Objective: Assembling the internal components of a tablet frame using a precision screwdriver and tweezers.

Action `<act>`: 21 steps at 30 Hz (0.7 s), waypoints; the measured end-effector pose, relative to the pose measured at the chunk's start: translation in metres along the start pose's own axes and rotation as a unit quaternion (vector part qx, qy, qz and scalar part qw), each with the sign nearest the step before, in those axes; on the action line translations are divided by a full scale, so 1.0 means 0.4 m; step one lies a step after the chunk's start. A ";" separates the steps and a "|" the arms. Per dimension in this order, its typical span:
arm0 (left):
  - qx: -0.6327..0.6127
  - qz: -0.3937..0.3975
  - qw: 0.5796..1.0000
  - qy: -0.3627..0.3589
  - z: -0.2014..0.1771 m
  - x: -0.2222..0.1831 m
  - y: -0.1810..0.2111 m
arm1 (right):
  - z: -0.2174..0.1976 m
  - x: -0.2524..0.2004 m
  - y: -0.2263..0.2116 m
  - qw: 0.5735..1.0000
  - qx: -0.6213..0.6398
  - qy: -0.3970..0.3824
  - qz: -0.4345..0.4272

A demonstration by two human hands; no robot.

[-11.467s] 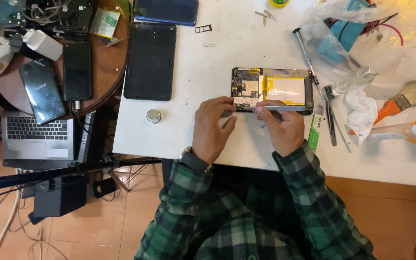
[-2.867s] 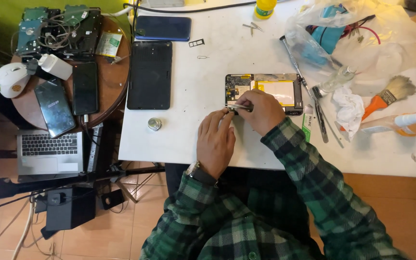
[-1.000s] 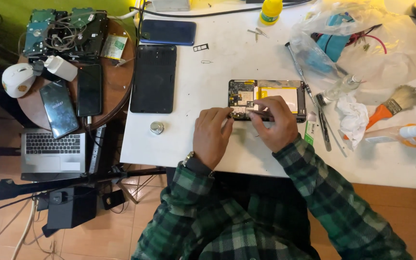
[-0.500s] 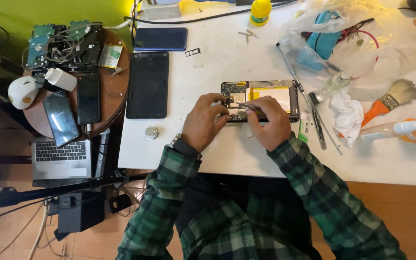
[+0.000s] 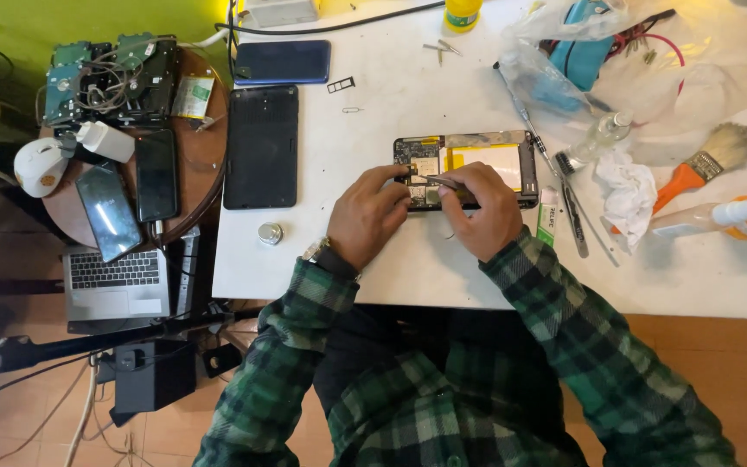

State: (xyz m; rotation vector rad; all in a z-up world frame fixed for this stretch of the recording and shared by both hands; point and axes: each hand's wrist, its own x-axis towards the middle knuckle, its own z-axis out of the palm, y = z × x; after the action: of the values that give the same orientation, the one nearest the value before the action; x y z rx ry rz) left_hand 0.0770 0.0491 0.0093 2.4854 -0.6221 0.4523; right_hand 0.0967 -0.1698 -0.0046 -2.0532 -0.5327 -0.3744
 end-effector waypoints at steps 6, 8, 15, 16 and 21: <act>-0.093 -0.037 0.995 0.027 -0.024 0.002 0.011 | -0.010 0.007 -0.021 1.000 0.001 0.007 -0.012; -0.117 -0.046 0.991 0.035 -0.025 -0.001 0.009 | -0.007 0.004 -0.015 1.000 0.006 0.008 -0.011; -0.145 -0.064 0.986 0.043 -0.035 0.001 0.014 | -0.012 0.012 -0.033 1.000 0.021 0.009 -0.016; -0.147 -0.064 0.986 0.045 -0.031 0.002 0.009 | -0.013 0.013 -0.033 1.000 0.019 0.007 -0.017; -0.158 -0.077 0.982 0.067 -0.007 -0.006 -0.005 | -0.017 0.016 -0.045 1.000 0.002 -0.002 -0.023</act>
State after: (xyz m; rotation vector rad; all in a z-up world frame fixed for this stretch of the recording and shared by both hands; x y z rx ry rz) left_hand 0.0755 0.0530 0.0095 2.1622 -0.4081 0.4227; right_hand 0.0926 -0.1661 0.0147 -2.0414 -0.5833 -0.3950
